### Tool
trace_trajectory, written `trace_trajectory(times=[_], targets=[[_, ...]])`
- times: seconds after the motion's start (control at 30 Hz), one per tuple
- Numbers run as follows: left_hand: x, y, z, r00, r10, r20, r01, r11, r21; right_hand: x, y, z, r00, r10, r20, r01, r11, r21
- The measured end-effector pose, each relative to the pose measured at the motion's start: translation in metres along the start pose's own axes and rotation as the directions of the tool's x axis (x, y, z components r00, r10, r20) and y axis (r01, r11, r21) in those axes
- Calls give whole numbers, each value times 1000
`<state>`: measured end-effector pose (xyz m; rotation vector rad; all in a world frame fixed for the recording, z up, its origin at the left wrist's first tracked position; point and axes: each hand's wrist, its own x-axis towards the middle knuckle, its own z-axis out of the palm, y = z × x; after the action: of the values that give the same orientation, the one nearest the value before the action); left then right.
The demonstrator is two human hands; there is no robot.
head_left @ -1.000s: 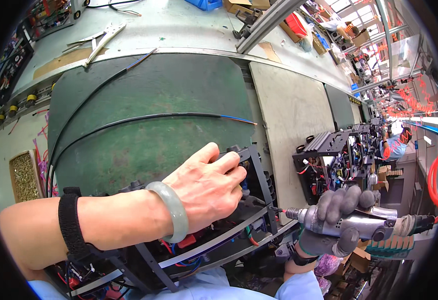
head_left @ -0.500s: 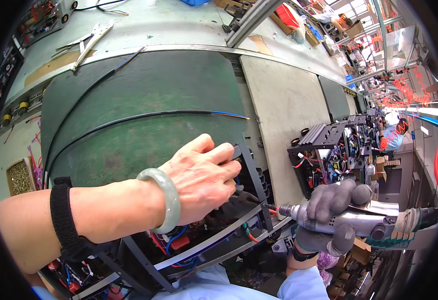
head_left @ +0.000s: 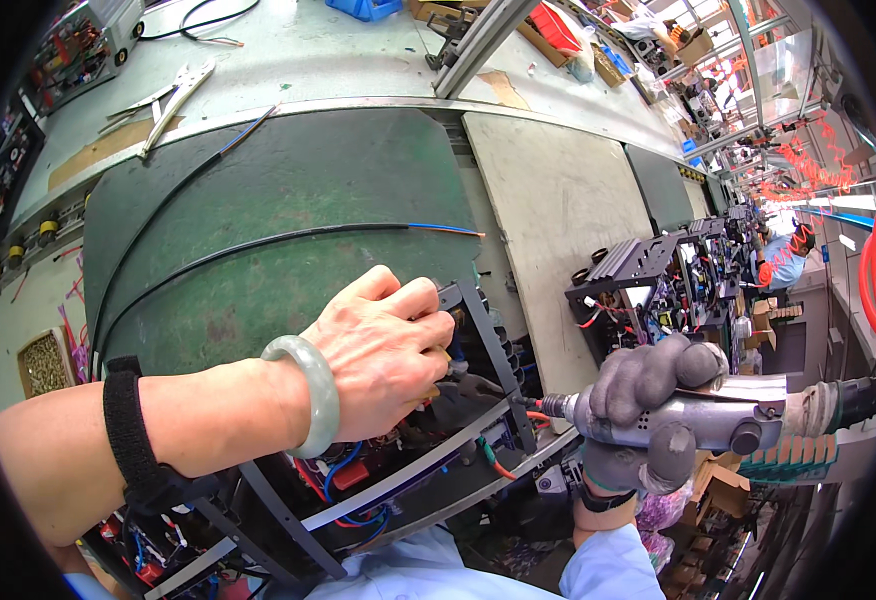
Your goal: Assembling and wiring internal components of electronic units on a production line.
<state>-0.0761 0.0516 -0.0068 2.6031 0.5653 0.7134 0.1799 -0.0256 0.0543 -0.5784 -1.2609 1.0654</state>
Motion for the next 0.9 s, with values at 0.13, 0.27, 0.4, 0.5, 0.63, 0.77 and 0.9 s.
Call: trace_trajectory(times=[0.13, 0.27, 0.4, 0.5, 0.63, 0.77, 0.9], targets=[[0, 0, 0, 1000, 2, -7, -2, 1000, -18, 2, -1, -2, 1000, 16, 7, -16, 1000, -10], [0, 0, 1, 1000, -11, 17, 12, 1000, -26, 15, 2, -18, 961, 79, 266, -108, 990, 95], [1, 1, 2, 1000, 8, -22, -9, 1000, -28, 8, 1, -16, 973, 63, 223, -92, 988, 124], [1, -1, 0, 1000, 13, -2, -13, 999, -33, 1, -3, -8, 995, 64, 80, -70, 995, 70], [-3, -3, -5, 999, 18, 28, -17, 1000, -15, -1, -5, -5, 998, 64, 19, -65, 997, 44], [-5, -3, -5, 996, -10, 84, 11, 1000, -8, 3, 0, -14, 996, 36, 80, -45, 992, 117], [-2, 0, -2, 998, -28, 62, 31, 999, -43, 9, 5, -25, 976, 6, 219, -51, 978, 202]])
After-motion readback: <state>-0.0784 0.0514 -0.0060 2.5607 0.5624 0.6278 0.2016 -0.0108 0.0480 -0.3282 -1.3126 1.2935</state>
